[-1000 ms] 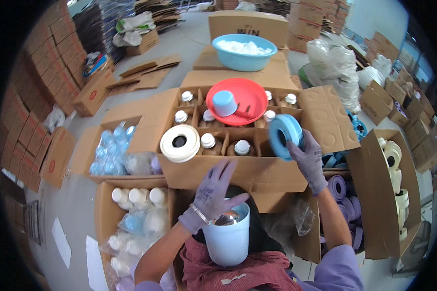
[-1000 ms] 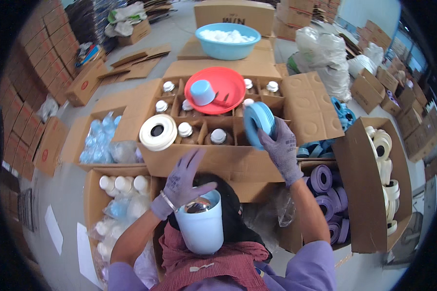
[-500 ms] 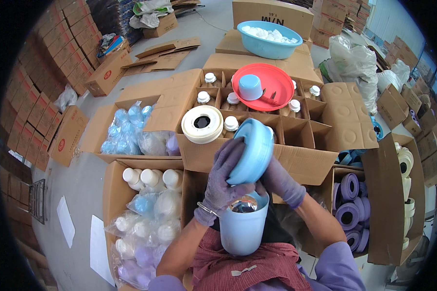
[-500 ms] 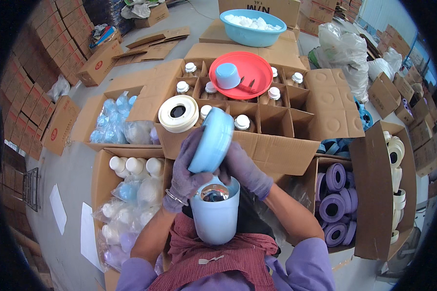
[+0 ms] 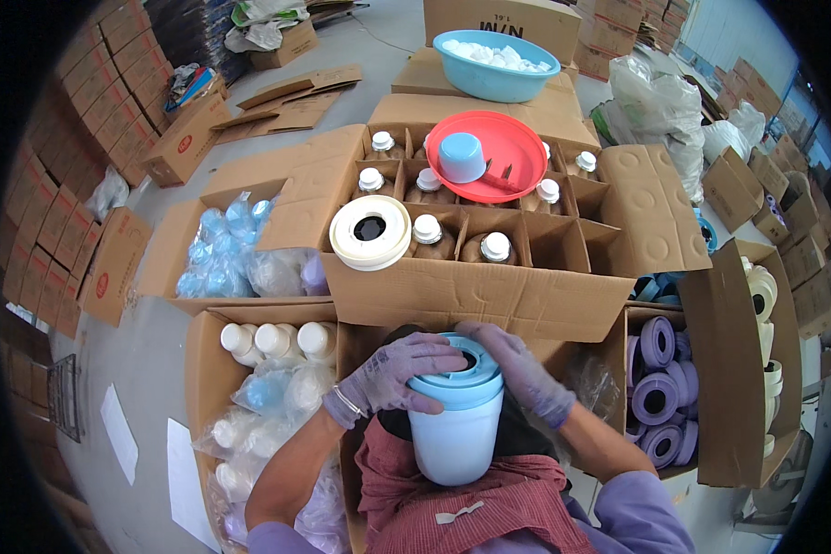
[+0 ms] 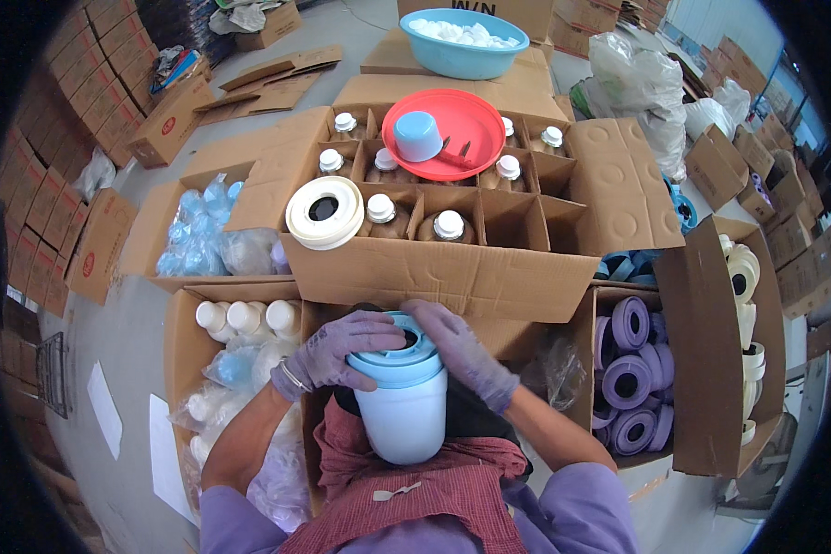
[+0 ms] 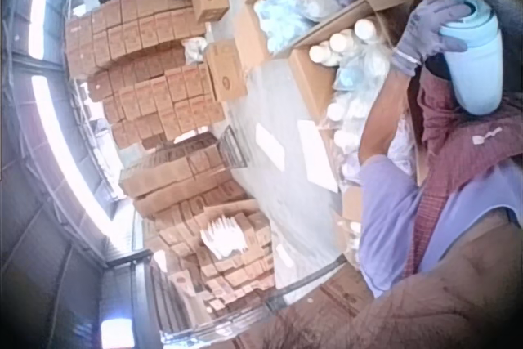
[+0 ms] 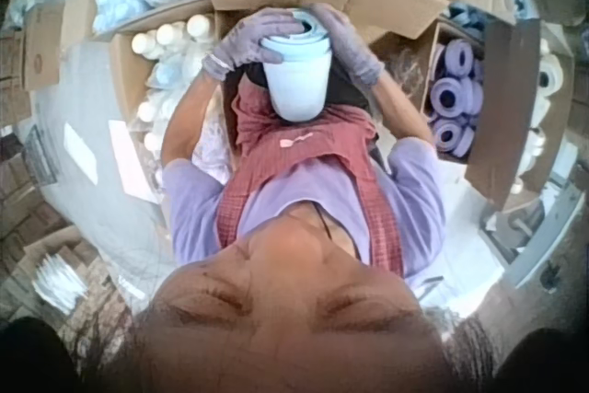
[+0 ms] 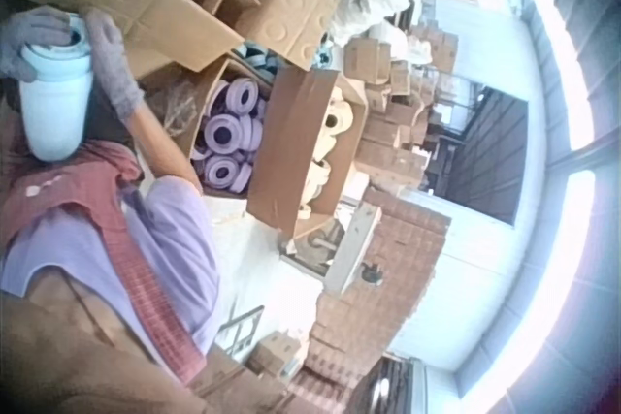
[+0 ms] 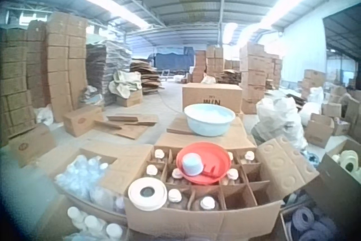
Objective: The person assembles thermos bottles by inserting inner stainless steel liners into outer plastic shells, then screwing on lids. They handle white and light blue bottles, repeatedly picking up liners and lids from nearby boxes and placing assembled units into a cardboard box.
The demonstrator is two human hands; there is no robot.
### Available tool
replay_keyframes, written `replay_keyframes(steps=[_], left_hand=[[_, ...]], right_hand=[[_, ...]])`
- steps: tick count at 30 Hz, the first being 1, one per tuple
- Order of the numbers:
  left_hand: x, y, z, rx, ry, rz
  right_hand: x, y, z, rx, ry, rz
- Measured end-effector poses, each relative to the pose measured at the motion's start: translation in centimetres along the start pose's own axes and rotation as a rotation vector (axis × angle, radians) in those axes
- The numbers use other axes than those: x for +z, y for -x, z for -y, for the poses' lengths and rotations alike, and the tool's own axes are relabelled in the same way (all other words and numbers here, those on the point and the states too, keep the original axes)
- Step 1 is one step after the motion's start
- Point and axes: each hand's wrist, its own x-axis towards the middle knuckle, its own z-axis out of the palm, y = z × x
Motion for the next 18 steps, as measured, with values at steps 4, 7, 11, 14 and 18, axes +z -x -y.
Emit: replay_keyframes(steps=[4, 7, 11, 14, 18], left_hand=[[2.0, 1.8, -3.4, -0.109, -0.253, -0.071], [3.6, 0.0, -7.8, -0.347, -0.564, -0.125], [4.8, 1.5, -2.0, -0.306, -0.096, -0.53], [7.9, 1.2, 1.8, -0.406, 0.174, -0.758], [15.5, 3.1, 3.2, -0.75, 0.181, -0.791]], right_hand=[[0.4, -1.8, -3.9, -0.261, 0.149, 0.232], [1.0, -4.0, -5.3, -0.279, -0.195, 0.433], [-0.7, -1.9, -2.4, -0.392, 0.108, 0.335], [-2.7, 4.6, 3.2, -0.56, 0.597, 0.3], [-4.1, 10.7, 7.2, -0.325, 0.892, 0.302]])
